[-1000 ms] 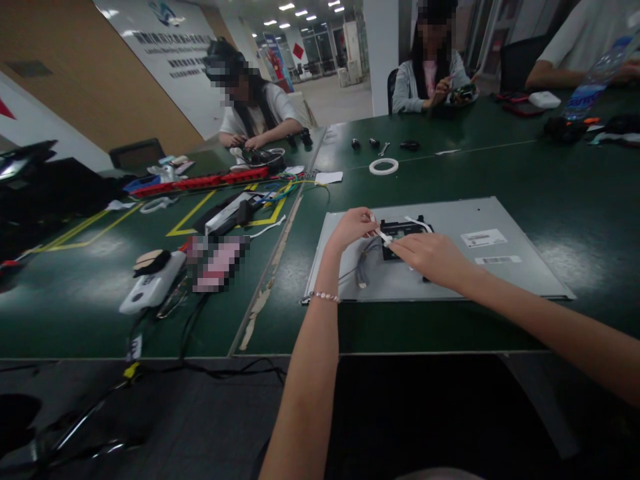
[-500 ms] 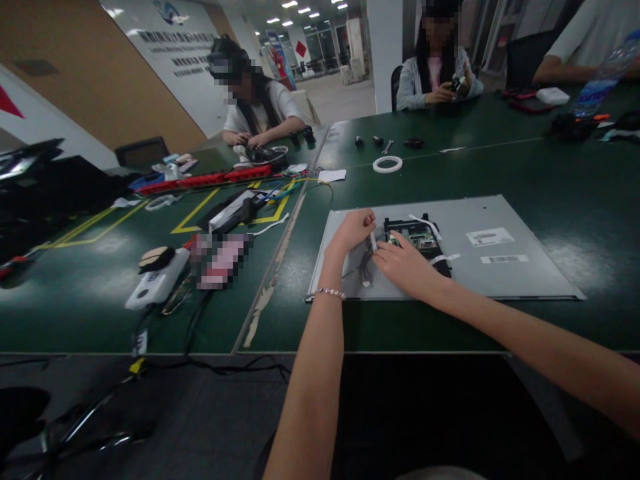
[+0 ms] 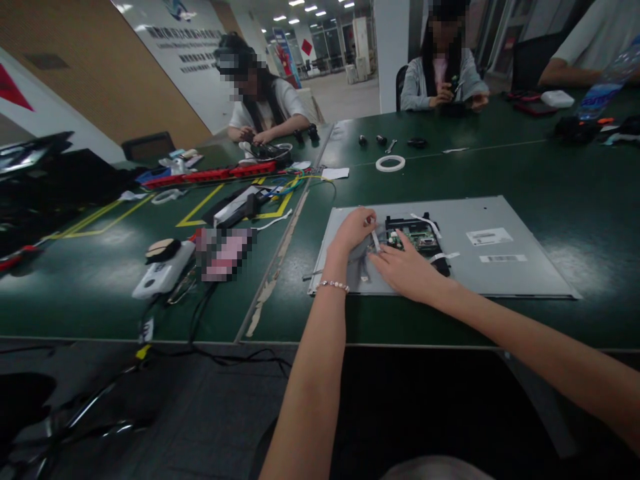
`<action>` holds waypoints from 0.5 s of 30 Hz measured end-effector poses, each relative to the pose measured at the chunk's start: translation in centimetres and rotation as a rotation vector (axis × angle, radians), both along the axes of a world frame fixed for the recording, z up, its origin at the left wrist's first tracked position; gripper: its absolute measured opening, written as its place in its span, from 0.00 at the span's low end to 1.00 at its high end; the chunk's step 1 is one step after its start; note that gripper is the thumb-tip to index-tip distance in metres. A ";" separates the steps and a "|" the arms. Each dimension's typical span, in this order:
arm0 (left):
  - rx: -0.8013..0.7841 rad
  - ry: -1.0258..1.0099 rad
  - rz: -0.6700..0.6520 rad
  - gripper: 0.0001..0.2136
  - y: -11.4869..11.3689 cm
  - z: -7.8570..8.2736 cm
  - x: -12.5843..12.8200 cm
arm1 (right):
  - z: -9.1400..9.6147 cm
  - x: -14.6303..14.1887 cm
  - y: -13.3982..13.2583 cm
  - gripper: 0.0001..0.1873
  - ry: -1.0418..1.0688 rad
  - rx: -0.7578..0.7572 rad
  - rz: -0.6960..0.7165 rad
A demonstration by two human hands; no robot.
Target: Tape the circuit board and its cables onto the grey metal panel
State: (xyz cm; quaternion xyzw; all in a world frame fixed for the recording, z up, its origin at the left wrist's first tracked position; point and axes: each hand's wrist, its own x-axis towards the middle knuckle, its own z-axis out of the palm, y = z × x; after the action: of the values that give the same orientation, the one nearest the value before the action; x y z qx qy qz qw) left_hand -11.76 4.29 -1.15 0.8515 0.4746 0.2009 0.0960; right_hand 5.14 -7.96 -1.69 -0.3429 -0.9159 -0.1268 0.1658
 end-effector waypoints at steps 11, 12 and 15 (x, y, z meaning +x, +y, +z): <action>0.034 0.126 0.086 0.03 0.0 -0.5 0.3 | 1.3 0.0 -1.3 0.18 -0.013 -0.027 0.017; 0.031 0.138 0.089 0.04 0.0 -0.4 0.4 | 1.4 0.0 -1.2 0.18 0.003 -0.034 0.016; 0.028 0.139 0.084 0.05 0.1 -0.3 0.4 | 1.5 -0.2 -0.9 0.18 0.068 -0.040 -0.007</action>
State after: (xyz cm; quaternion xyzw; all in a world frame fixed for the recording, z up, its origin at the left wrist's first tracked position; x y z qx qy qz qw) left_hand -11.32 4.43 -1.43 0.8440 0.5127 0.1518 0.0421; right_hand 4.98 -8.82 -0.21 -0.3536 -0.9108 -0.0975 0.1896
